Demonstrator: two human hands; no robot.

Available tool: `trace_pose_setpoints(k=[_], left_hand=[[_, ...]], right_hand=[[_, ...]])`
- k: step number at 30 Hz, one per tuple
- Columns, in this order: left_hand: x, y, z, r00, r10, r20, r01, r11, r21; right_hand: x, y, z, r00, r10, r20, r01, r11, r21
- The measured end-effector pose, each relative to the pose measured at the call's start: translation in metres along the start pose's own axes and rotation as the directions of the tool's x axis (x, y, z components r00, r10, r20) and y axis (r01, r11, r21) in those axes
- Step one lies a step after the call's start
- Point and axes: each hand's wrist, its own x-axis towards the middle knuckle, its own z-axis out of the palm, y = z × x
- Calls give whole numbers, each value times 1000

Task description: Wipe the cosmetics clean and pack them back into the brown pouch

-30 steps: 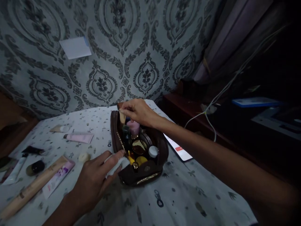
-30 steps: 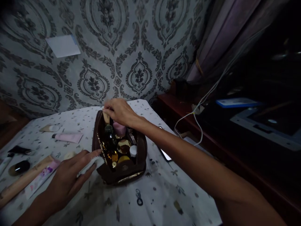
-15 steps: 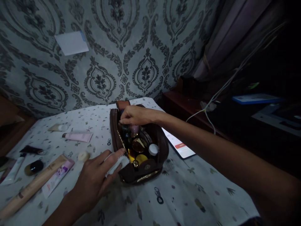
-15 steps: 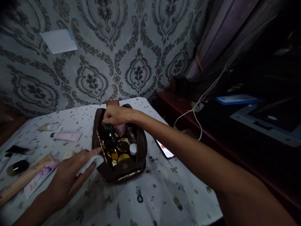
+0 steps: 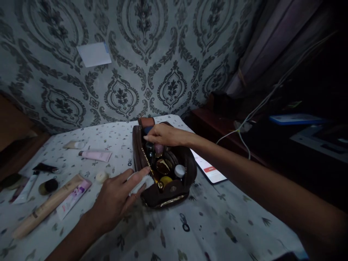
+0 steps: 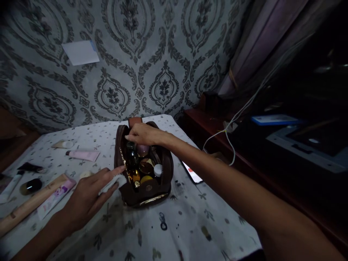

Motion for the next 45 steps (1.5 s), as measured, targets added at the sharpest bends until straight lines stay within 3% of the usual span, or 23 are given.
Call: trace_pose_setpoints(k=[9, 13, 16, 20, 23, 28, 33, 36, 38, 40, 43, 45], left_hand=[[0, 1, -2, 1000, 1, 14, -2, 999, 50], [-13, 0, -2, 1000, -11, -27, 11, 1000, 25], [-32, -8, 0, 990, -136, -42, 135, 991, -11], [-61, -31, 2, 942, -322, 92, 325, 946, -18], [-75, -54, 0, 900, -407, 156, 410, 912, 11], [-93, -85, -13, 821, -544, 175, 523, 839, 153], [-113, -117, -36, 759, -644, 93, 611, 755, 239], [-107, -145, -44, 721, -686, 97, 622, 703, 346], [-95, -165, -43, 723, -676, 142, 579, 705, 410], [-81, -184, -35, 736, -644, 207, 525, 737, 426], [-64, -203, -20, 741, -595, 311, 449, 783, 430], [-57, -211, -13, 733, -577, 360, 410, 797, 443]], right_hand=[[-5, 2, -5, 999, 8, -38, -13, 994, -111], [-16, -7, -5, 966, -29, -256, -34, 971, -238], [-29, -24, 2, 904, -106, -414, -2, 968, -252], [-48, -57, 27, 836, -258, -484, 196, 965, -175], [-58, -82, 58, 810, -384, -444, 364, 922, -133], [-59, -108, 119, 843, -458, -281, 475, 880, -8], [-44, -115, 159, 932, -326, -156, 355, 908, 223], [-30, -117, 171, 967, -213, -141, 250, 906, 341], [-21, -117, 181, 981, -130, -143, 180, 880, 439], [-11, -117, 192, 994, -22, -111, 84, 800, 594], [-1, -114, 211, 989, 145, -28, -62, 577, 814], [2, -111, 222, 976, 217, -3, -94, 435, 896]])
